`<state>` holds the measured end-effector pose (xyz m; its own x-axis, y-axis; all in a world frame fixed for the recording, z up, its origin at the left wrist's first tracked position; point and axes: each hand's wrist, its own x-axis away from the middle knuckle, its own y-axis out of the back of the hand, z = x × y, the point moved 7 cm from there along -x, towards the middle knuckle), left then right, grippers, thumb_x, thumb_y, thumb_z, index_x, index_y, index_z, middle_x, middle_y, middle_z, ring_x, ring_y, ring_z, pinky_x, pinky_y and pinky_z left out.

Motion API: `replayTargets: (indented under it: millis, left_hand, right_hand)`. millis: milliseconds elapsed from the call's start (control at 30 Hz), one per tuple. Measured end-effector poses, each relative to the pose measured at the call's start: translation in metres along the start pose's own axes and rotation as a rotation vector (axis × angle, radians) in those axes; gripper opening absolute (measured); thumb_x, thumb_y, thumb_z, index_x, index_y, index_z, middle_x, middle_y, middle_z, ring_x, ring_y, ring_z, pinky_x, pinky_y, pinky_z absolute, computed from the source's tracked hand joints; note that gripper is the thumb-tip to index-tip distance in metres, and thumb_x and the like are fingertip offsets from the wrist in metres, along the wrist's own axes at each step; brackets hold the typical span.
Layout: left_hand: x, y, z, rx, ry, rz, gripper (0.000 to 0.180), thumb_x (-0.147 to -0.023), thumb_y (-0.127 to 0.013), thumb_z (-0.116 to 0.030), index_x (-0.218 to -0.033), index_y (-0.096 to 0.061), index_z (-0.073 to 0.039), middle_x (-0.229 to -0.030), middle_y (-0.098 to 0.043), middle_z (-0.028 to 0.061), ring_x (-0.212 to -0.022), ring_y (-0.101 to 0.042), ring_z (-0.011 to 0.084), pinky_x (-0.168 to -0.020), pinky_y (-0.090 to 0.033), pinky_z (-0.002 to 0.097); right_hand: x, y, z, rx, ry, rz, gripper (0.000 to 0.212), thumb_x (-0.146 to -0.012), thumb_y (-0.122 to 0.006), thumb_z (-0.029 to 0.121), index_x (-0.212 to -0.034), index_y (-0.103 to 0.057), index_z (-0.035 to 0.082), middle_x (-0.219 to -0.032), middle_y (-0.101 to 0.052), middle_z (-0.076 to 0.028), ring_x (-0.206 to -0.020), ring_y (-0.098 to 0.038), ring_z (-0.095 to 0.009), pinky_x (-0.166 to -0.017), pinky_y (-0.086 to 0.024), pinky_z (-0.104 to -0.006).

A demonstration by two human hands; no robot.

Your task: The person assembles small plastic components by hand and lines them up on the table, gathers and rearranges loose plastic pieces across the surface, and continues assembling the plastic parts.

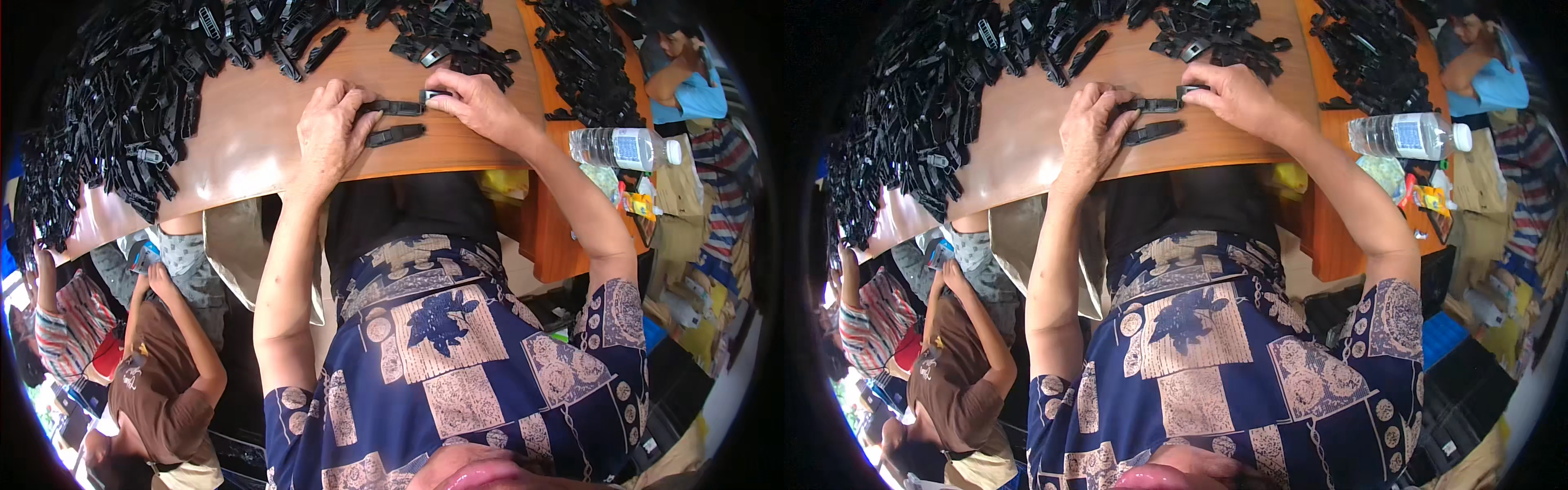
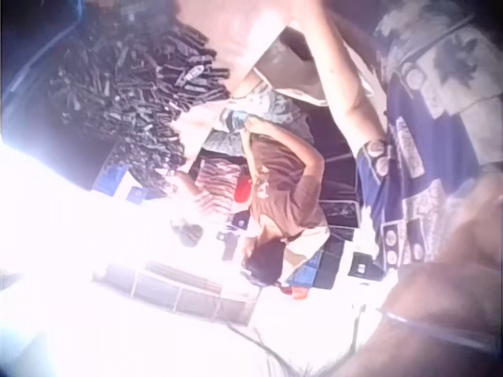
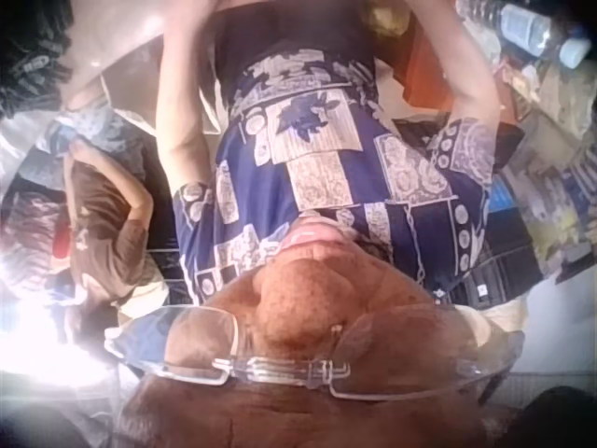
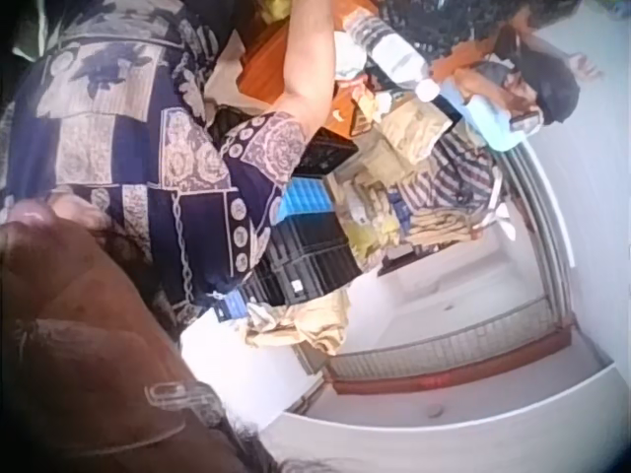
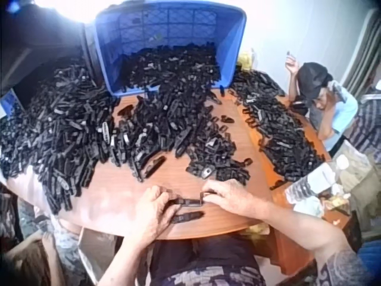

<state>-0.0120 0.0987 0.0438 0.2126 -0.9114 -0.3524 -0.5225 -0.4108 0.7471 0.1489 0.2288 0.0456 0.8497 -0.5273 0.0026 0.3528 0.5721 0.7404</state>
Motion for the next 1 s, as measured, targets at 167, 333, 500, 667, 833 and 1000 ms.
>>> replayTargets:
  millis: [167, 333, 500, 667, 833, 1000]
  left_hand:
    - [0.001, 0.0, 0.002, 0.003, -0.005, 0.004, 0.022, -0.081, -0.077, -0.015, -0.102, -0.072, -0.011, -0.101, -0.063, 0.0059, -0.096, -0.061, 0.027, -0.082, -0.051, 0.0383]
    - [0.0, -0.002, 0.002, 0.018, 0.005, 0.025, 0.021, -0.08, -0.077, -0.016, -0.1, -0.073, -0.01, -0.1, -0.063, 0.0056, -0.095, -0.061, 0.0265, -0.081, -0.051, 0.0374]
    - [-0.002, 0.0, -0.001, 0.059, 0.036, 0.032, 0.02, -0.08, -0.077, -0.015, -0.099, -0.074, -0.01, -0.099, -0.064, 0.0049, -0.094, -0.061, 0.0254, -0.081, -0.05, 0.037]
    - [-0.004, 0.0, -0.002, 0.054, 0.029, 0.07, 0.02, -0.08, -0.077, -0.014, -0.099, -0.074, -0.009, -0.1, -0.065, 0.0043, -0.095, -0.061, 0.025, -0.082, -0.051, 0.0368]
    - [-0.006, 0.0, 0.004, 0.104, -0.004, 0.054, 0.018, -0.082, -0.075, -0.013, -0.098, -0.072, -0.007, -0.102, -0.067, 0.0059, -0.097, -0.062, 0.0278, -0.083, -0.051, 0.0376]
    - [-0.005, -0.001, 0.002, 0.017, -0.02, 0.049, 0.019, -0.083, -0.076, -0.015, -0.099, -0.071, -0.007, -0.101, -0.067, 0.007, -0.098, -0.063, 0.0291, -0.084, -0.051, 0.0393]
  right_hand:
    - [0.006, 0.013, 0.032, 0.448, 0.225, -0.056, 0.02, -0.09, -0.07, 0.022, -0.103, -0.065, 0.007, -0.09, -0.063, -0.013, -0.085, -0.067, -0.033, -0.074, -0.054, -0.0416]
    - [0.006, 0.018, 0.056, 0.38, 0.442, -0.144, 0.019, -0.086, -0.072, 0.019, -0.094, -0.061, 0.006, -0.086, -0.061, -0.009, -0.08, -0.066, -0.03, -0.066, -0.054, -0.0383]
    - [0.004, 0.0, 0.056, 0.426, 0.348, 0.043, 0.019, -0.09, -0.07, 0.019, -0.093, -0.058, 0.004, -0.084, -0.061, -0.012, -0.078, -0.066, -0.031, -0.066, -0.052, -0.0398]
    - [0.0, -0.005, 0.053, 0.371, 0.293, 0.041, 0.02, -0.091, -0.068, 0.02, -0.09, -0.055, 0.004, -0.082, -0.061, -0.013, -0.077, -0.065, -0.034, -0.063, -0.051, -0.0429]
    - [-0.017, -0.024, 0.05, 0.256, 0.417, -0.004, 0.022, -0.092, -0.067, 0.021, -0.091, -0.054, 0.003, -0.082, -0.062, -0.014, -0.08, -0.064, -0.039, -0.067, -0.05, -0.0451]
    - [-0.023, -0.019, 0.041, 0.279, 0.306, 0.059, 0.025, -0.093, -0.066, 0.026, -0.093, -0.057, 0.003, -0.09, -0.065, -0.014, -0.085, -0.064, -0.039, -0.071, -0.05, -0.0468]
